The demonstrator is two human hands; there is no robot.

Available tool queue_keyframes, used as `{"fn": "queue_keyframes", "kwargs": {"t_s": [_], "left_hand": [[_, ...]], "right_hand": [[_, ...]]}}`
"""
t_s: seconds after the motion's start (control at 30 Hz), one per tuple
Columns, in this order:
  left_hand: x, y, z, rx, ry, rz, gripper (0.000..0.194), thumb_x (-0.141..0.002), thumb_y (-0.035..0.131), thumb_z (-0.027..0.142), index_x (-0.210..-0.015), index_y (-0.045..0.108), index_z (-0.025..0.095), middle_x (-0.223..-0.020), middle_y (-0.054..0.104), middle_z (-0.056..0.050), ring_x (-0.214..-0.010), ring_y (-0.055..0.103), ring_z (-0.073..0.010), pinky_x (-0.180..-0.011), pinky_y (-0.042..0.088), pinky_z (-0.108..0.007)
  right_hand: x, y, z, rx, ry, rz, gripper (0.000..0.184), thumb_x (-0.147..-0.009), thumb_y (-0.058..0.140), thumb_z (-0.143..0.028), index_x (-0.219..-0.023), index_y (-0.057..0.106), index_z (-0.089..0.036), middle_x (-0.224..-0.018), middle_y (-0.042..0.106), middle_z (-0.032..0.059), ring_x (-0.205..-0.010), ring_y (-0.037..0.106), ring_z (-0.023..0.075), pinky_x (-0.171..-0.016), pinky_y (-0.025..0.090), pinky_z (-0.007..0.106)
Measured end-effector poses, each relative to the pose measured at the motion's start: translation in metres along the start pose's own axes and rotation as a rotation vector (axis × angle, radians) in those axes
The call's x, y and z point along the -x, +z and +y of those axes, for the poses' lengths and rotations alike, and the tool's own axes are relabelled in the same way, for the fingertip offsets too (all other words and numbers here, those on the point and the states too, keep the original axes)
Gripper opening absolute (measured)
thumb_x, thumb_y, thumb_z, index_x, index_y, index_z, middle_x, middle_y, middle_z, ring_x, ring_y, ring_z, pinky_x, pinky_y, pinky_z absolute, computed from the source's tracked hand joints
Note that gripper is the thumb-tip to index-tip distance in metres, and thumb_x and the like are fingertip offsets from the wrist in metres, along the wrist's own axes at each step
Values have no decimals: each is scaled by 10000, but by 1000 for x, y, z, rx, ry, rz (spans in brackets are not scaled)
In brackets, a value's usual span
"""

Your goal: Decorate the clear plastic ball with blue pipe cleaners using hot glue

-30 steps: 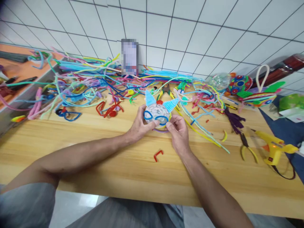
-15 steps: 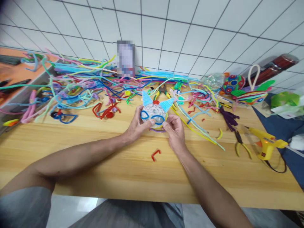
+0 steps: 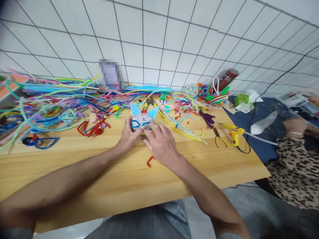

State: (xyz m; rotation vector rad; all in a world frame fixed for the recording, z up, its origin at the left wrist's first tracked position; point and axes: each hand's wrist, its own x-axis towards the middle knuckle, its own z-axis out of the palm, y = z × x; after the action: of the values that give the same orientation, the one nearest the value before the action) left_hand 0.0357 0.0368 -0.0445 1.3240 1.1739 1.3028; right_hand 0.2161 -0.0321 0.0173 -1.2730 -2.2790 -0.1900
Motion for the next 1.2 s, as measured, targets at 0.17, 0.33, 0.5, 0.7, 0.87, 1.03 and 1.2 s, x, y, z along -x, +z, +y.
{"fn": "queue_keyframes", "kwargs": {"t_s": [0.17, 0.33, 0.5, 0.7, 0.87, 1.03, 1.2], "left_hand": [[-4, -2, 0, 45, -38, 16, 811, -721, 847, 599, -1351, 499, 226, -1355, 682, -137, -1244, 696, -344, -1146, 557, -539], [-6, -1, 17, 284, -46, -1, 805, -708, 906, 610, -1337, 558, 248, -1369, 706, -100, -1297, 687, -306, -1171, 552, -456], [18, 3, 57, 618, -327, -428, 638, -802, 818, 708, -1201, 684, 229, -1184, 820, -105, -1092, 790, -336, -854, 662, -428], [32, -3, 67, 754, -571, -691, 662, -857, 752, 748, -1233, 751, 204, -1089, 874, -133, -1065, 848, -392, -910, 706, -513], [16, -11, 59, 780, -554, -666, 682, -916, 699, 726, -1347, 693, 198, -1175, 869, -166, -1132, 849, -406, -894, 729, -562], [7, -16, 64, 788, -530, -610, 648, -911, 726, 695, -1355, 688, 224, -1233, 861, -155, -1127, 852, -399, -883, 746, -586], [-1, -17, 69, 775, -444, -574, 711, -905, 719, 736, -1392, 690, 218, -1188, 865, -160, -1219, 831, -425, -977, 731, -606]], "right_hand": [[6, -15, -26, -12, -29, -170, 320, -1006, 768, -176, -1325, 773, -197, -1568, 687, 203, -1521, 589, 374, -1232, 552, 595], [30, -39, -21, -730, 103, -438, 308, -1033, 805, -392, -1286, 789, -216, -1374, 791, 137, -1270, 751, 277, -1109, 625, 469], [29, -42, -12, -1377, 253, -643, 515, -934, 862, -666, -1146, 847, -196, -1153, 836, 93, -910, 773, 164, -810, 629, 286], [7, -25, -11, -1473, 58, -788, 463, -931, 869, -640, -1150, 888, -233, -1299, 838, 118, -1122, 817, 211, -923, 679, 331], [24, -31, 10, -1515, 234, -719, 488, -905, 907, -620, -1181, 884, -218, -1343, 831, 157, -1171, 822, 242, -956, 687, 386], [63, -45, 41, -1537, 433, -505, 493, -879, 900, -676, -1022, 859, -206, -1095, 859, 163, -1017, 843, 281, -788, 693, 403], [103, -73, 69, -1418, 638, -144, 611, -767, 868, -843, -908, 753, -259, -843, 728, 80, -652, 707, 231, -498, 542, 339]]}}
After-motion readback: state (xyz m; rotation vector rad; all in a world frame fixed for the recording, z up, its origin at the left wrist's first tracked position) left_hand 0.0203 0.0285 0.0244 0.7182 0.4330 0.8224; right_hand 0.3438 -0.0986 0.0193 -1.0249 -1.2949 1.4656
